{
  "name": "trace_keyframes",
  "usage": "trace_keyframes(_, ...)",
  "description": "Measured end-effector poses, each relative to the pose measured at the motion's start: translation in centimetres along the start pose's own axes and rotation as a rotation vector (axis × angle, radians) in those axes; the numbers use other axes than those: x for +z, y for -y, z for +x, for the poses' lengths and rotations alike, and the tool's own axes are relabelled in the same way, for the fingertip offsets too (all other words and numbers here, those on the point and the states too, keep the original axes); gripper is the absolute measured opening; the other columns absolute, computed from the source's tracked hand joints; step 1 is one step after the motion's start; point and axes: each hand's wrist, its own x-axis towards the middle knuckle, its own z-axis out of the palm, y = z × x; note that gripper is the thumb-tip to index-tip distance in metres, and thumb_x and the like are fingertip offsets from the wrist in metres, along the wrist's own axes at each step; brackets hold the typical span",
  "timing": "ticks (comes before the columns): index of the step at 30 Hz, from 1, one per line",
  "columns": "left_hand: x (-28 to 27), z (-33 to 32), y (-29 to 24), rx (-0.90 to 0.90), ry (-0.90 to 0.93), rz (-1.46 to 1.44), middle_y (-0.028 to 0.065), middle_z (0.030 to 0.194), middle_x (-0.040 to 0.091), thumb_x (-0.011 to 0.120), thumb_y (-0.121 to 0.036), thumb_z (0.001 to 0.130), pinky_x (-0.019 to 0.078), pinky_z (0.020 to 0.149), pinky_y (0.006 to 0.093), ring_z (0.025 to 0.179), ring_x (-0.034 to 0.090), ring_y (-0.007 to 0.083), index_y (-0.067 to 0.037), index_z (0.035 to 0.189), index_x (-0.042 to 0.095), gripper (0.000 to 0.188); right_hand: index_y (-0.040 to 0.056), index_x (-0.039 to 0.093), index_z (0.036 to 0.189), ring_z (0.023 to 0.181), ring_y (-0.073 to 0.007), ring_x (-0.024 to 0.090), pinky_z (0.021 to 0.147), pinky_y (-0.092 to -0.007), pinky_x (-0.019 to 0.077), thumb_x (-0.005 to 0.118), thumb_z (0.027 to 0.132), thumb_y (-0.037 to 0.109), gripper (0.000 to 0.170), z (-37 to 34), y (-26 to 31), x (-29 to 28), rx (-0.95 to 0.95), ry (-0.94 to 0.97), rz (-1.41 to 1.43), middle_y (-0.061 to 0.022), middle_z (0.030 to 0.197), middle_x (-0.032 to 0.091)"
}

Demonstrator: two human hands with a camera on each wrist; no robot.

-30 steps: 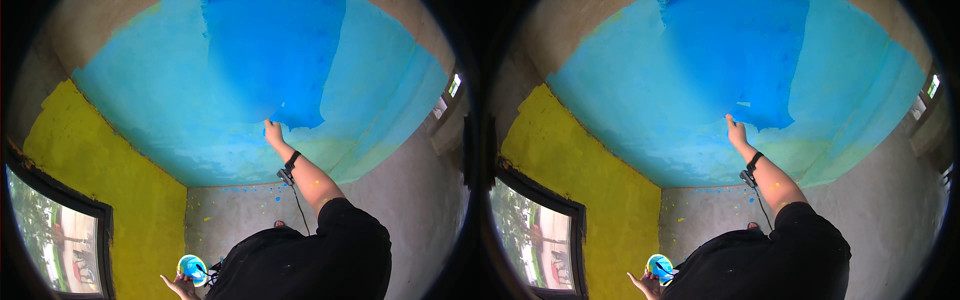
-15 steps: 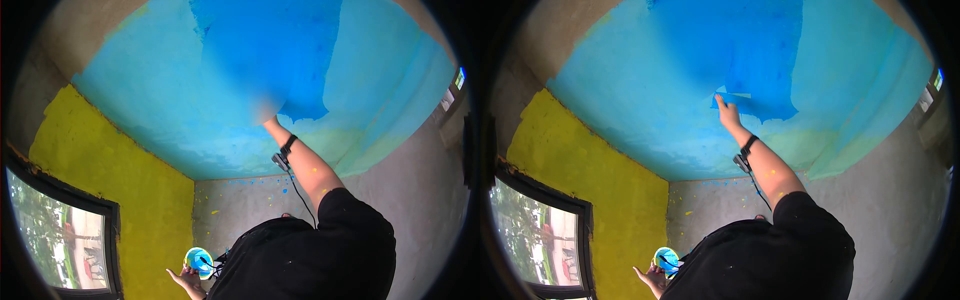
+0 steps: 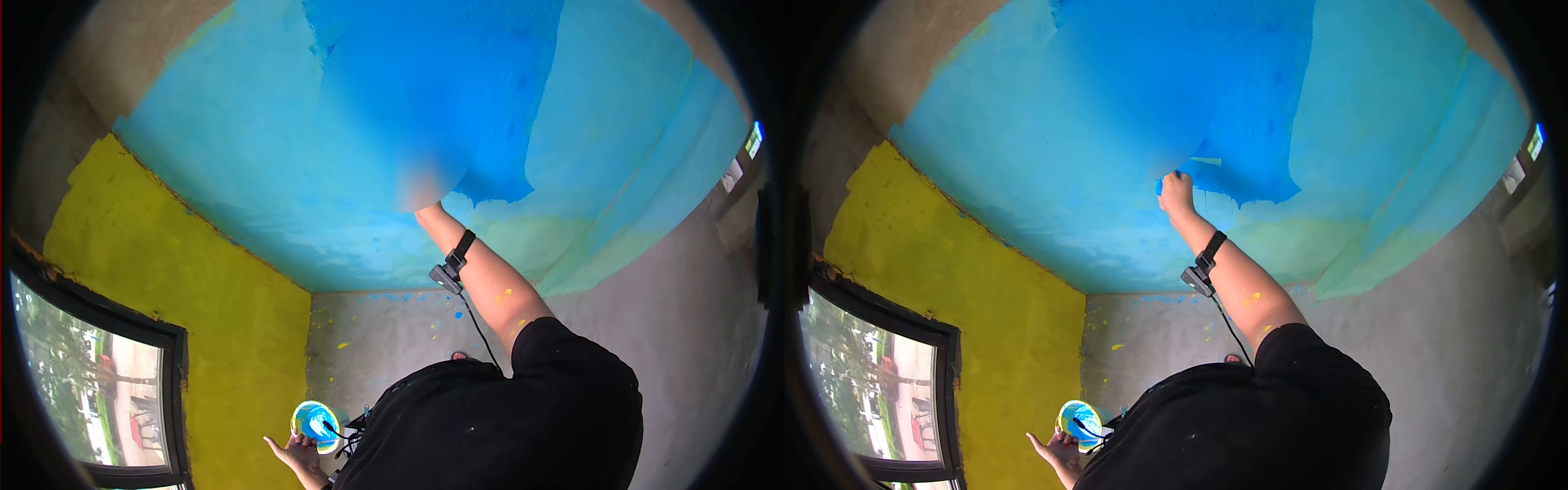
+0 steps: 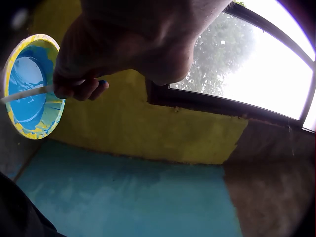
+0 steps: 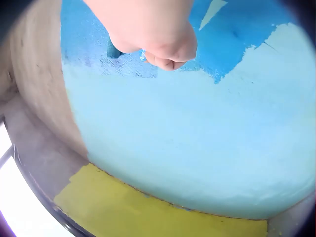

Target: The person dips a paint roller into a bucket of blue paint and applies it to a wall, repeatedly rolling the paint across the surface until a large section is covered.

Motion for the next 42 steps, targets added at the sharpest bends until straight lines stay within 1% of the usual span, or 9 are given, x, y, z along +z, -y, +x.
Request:
trace_keyframes(3, -0.1, -0.2, 0.7, 0.001, -0.009, -0.023, -0.0019, 0.062, 0.040, 0.055, -0.088, 0.076, 0.0275, 0.053, 0.0270, 0.053, 0.036, 0.0133, -0.006, 0.082, 0.051, 0.082, 0.0216, 0.029, 0.065, 0.042, -0.0087, 0.025, 0.041, -0.0301, 0.0161, 0.059, 0.096, 0.062, 0.059, 0.3, 2.6, 1.4, 0.022, 0.032, 0.007, 0.0067, 0.057, 0.025)
trace_keyframes(9, -0.7, -0.3, 1.7, -0.018, -0.003, -0.007, -0.0009, 0.063, 0.042, 0.053, -0.090, 0.075, 0.0303, 0.056, 0.0282, 0.054, 0.037, 0.0143, -0.004, 0.083, 0.054, 0.087, 0.0206, 0.030, 0.063, 0.043, -0.0099, 0.026, 0.042, -0.0307, 0.0168, 0.058, 0.097, 0.060, 0.060, 2.1, -2.0, -3.2, -0.122, -0.005, -0.093, 0.0062, 0.057, 0.026)
trace_keyframes(13, -0.6, -0.7, 2.0, -0.028, -0.026, 0.018, -0.0011, 0.064, 0.042, 0.053, -0.090, 0.075, 0.0295, 0.055, 0.0284, 0.054, 0.037, 0.0141, -0.007, 0.082, 0.051, 0.084, 0.0169, 0.033, 0.060, 0.044, -0.0118, 0.028, 0.044, -0.0336, 0.0216, 0.059, 0.096, 0.061, 0.063, 1.8, -7.3, -8.9, -0.004, -0.049, -0.248, 0.0054, 0.055, 0.030)
trace_keyframes(15, -0.9, -0.6, 1.9, -0.032, -0.032, 0.017, -0.0011, 0.064, 0.042, 0.053, -0.090, 0.075, 0.0295, 0.055, 0.0285, 0.054, 0.037, 0.0143, -0.007, 0.082, 0.051, 0.084, 0.0114, 0.040, 0.056, 0.046, -0.0142, 0.033, 0.048, -0.0371, 0.0277, 0.062, 0.094, 0.061, 0.067, 2.5, -10.0, -11.8, -0.305, -0.134, -0.434, 0.0015, 0.053, 0.036)
trace_keyframes(24, -1.8, -1.5, 2.1, -0.020, -0.040, -0.018, -0.0014, 0.062, 0.040, 0.055, -0.089, 0.075, 0.0284, 0.054, 0.0273, 0.054, 0.036, 0.0137, -0.007, 0.080, 0.050, 0.083, 0.0076, 0.046, 0.052, 0.047, -0.0161, 0.041, 0.049, -0.0390, 0.0321, 0.061, 0.093, 0.063, 0.071, 1.5, -10.0, -21.2, -0.127, -0.232, -0.870, -0.0028, 0.047, 0.041)
trace_keyframes(28, -2.1, -0.5, 1.8, 0.001, -0.002, 0.005, -0.0011, 0.062, 0.042, 0.057, -0.088, 0.075, 0.0292, 0.053, 0.0261, 0.053, 0.037, 0.0129, -0.006, 0.079, 0.051, 0.082, 0.0138, 0.045, 0.056, 0.043, -0.0136, 0.037, 0.043, -0.0343, 0.0265, 0.057, 0.093, 0.068, 0.067, 3.2, -9.3, -16.2, -0.023, -0.186, -0.469, 0.0028, 0.051, 0.039)
trace_keyframes(31, -1.8, 0.1, 0.9, -0.017, 0.021, 0.036, 0.0002, 0.064, 0.043, 0.054, -0.091, 0.073, 0.0298, 0.055, 0.0265, 0.053, 0.037, 0.0145, -0.001, 0.087, 0.055, 0.091, 0.0167, 0.044, 0.066, 0.042, -0.0117, 0.026, 0.042, -0.0319, 0.0203, 0.054, 0.092, 0.072, 0.062, 1.0, -2.4, -7.6, 0.084, -0.081, -0.152, 0.0048, 0.058, 0.029)
trace_keyframes(35, -0.9, 0.0, 0.5, -0.040, 0.072, 0.027, 0.0003, 0.065, 0.044, 0.054, -0.091, 0.074, 0.0312, 0.056, 0.0250, 0.054, 0.038, 0.0142, 0.000, 0.089, 0.056, 0.091, 0.0166, 0.039, 0.069, 0.046, -0.0105, 0.024, 0.042, -0.0308, 0.0182, 0.057, 0.093, 0.070, 0.061, 1.0, 5.8, -1.6, 0.042, -0.002, -0.068, 0.0028, 0.066, 0.030)
trace_keyframes(42, -1.2, 1.1, 1.3, -0.038, 0.034, 0.088, -0.0001, 0.065, 0.044, 0.053, -0.091, 0.074, 0.0321, 0.057, 0.0269, 0.055, 0.038, 0.0141, 0.000, 0.090, 0.056, 0.092, 0.0157, 0.037, 0.070, 0.049, -0.0103, 0.024, 0.043, -0.0301, 0.0182, 0.065, 0.090, 0.066, 0.061, 3.3, 8.9, -4.3, -0.078, 0.040, -0.139, 0.0025, 0.069, 0.031)
